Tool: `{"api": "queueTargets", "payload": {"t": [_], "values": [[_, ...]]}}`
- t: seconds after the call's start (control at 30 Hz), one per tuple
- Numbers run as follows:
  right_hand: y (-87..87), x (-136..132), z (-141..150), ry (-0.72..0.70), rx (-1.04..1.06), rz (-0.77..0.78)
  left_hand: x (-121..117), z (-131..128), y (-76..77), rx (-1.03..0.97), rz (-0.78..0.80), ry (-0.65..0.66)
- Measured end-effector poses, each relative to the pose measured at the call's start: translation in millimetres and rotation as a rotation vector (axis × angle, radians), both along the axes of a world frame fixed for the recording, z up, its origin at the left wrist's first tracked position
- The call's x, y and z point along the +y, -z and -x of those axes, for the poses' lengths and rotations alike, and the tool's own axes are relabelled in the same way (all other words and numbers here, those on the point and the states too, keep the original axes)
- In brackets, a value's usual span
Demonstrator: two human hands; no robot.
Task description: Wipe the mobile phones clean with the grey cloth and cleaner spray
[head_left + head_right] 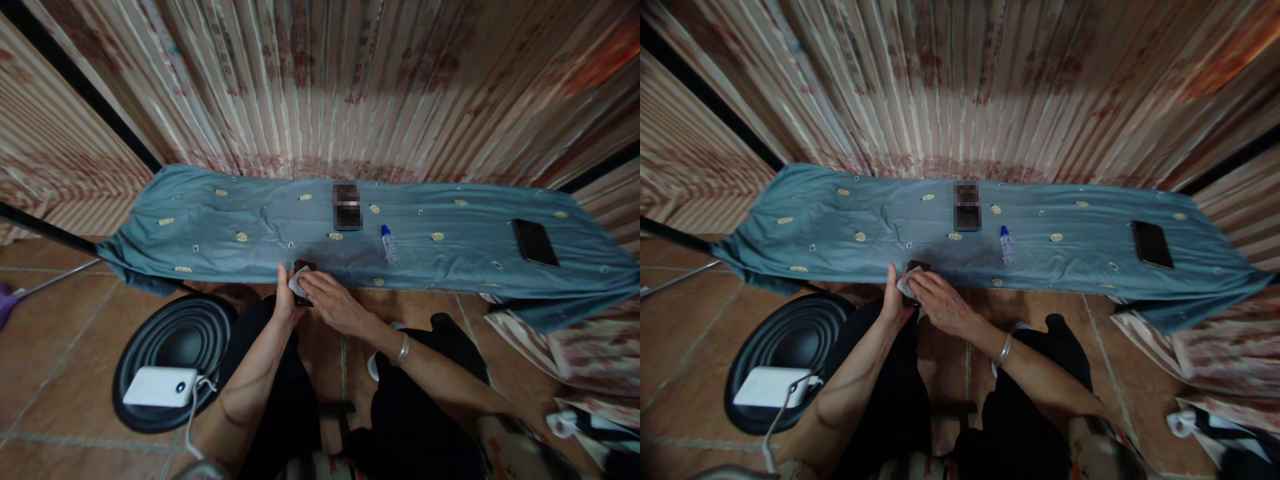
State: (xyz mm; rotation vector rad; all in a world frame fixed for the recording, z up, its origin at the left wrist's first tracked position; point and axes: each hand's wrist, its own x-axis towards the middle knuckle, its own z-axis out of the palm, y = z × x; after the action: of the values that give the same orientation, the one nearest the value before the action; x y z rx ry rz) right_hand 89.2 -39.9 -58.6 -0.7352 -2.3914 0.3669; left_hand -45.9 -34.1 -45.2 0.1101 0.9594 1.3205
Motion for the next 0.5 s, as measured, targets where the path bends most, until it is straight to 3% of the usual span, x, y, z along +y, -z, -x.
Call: {"api": "queueTargets", "payload": {"t": [0.1, 0.27, 0.5], "values": [[-0.5, -10.7, 1.8, -0.068, -0.005, -0.031, 0.4, 8.4, -0.9, 0.008, -0.005, 0.004], [1.7, -11.4, 2.6, -0.047, -0.033, -0.053, -1.1, 8.2, 0.4, 0.0, -0.049, 0.049], [2.7, 7.3, -0.1, 0.027, -0.093, -0.086, 1.3, -4.2, 20.9, 0.068, -0.127, 0.011]]}}
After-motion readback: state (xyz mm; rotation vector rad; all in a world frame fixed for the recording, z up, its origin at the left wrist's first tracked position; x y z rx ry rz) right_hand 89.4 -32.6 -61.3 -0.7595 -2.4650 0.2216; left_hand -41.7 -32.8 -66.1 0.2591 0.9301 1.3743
